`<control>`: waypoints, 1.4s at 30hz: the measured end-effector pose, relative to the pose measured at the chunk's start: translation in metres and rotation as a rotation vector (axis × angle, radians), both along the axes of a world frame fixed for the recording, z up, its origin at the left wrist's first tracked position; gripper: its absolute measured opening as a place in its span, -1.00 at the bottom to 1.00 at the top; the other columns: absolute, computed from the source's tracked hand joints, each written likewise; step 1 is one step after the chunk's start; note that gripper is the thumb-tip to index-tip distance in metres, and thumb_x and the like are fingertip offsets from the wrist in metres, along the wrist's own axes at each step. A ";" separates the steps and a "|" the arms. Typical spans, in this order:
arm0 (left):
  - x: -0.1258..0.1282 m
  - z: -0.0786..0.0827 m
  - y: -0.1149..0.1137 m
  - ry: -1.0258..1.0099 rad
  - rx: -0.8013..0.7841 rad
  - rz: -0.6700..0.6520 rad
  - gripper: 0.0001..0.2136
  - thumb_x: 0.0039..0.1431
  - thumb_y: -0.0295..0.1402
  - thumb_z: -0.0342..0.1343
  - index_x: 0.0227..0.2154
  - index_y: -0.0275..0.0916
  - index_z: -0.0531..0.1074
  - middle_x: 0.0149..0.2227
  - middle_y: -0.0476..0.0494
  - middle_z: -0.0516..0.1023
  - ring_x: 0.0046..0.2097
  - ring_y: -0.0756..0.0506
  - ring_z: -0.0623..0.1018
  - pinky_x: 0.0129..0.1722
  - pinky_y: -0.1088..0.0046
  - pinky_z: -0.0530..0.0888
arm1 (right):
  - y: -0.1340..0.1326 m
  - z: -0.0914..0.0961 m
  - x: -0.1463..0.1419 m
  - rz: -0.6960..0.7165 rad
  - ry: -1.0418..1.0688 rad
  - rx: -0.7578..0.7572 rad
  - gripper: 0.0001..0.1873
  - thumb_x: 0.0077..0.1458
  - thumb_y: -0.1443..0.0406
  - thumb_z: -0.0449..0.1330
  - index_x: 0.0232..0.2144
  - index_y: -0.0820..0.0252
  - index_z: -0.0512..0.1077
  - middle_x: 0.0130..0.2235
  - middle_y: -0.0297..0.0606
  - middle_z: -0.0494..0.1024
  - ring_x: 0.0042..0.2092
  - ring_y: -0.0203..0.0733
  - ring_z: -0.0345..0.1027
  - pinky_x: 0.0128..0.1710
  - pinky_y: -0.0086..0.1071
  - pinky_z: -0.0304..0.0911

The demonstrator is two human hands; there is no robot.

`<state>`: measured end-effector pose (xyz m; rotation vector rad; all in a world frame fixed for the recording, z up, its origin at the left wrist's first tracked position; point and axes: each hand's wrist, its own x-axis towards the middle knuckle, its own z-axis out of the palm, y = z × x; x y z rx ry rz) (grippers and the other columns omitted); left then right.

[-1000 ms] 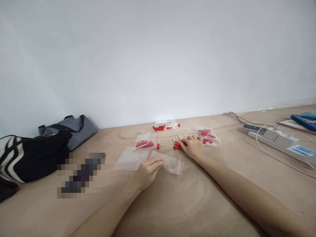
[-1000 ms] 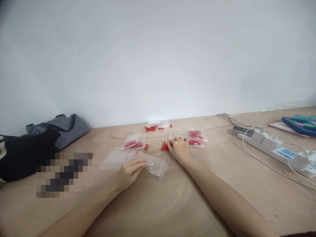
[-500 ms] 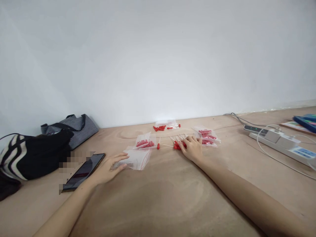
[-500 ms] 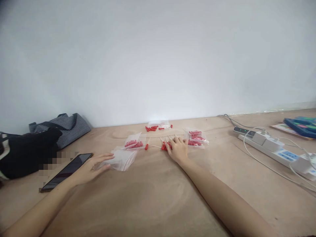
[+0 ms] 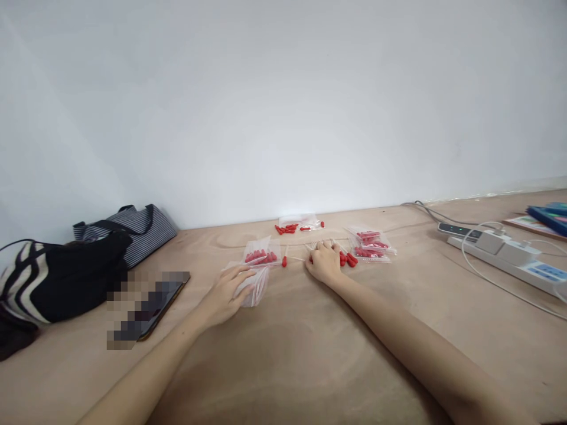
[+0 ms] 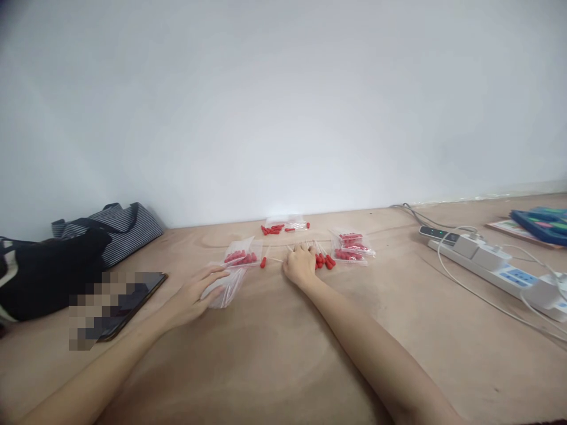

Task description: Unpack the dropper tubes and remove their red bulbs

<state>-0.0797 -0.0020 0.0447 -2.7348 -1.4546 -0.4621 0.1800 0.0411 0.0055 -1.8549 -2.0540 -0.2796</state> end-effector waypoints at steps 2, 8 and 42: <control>0.026 0.005 0.009 -0.033 0.024 -0.110 -0.73 0.13 -0.30 -0.13 -0.20 -0.18 0.41 -0.11 -0.13 0.45 0.00 -0.11 0.35 0.01 0.32 0.24 | 0.003 -0.001 -0.001 -0.018 0.005 0.002 -0.70 0.02 0.25 -0.03 -0.45 0.24 0.49 -0.26 -0.03 0.43 -0.15 -0.01 0.16 -0.18 -0.15 -0.14; 0.101 0.009 0.056 0.024 -0.104 0.086 -0.87 0.01 -0.49 -0.01 -0.44 -0.23 0.43 -0.32 -0.11 0.50 -0.18 -0.09 0.45 -0.14 0.41 0.34 | 0.010 -0.002 -0.003 -0.061 0.026 0.025 -0.72 0.01 0.31 -0.03 -0.41 0.30 0.47 -0.23 0.04 0.45 -0.15 0.02 0.20 -0.17 -0.16 -0.17; 0.077 0.009 0.100 -0.208 -0.138 0.131 -0.78 -0.05 -0.38 0.06 -0.28 -0.27 0.41 -0.12 -0.17 0.44 -0.03 -0.16 0.36 -0.01 0.33 0.25 | -0.042 -0.013 0.064 0.092 0.422 0.154 -0.86 -0.03 0.31 0.02 -0.52 0.17 0.35 -0.47 -0.34 0.49 -0.37 -0.24 0.28 -0.30 -0.33 -0.16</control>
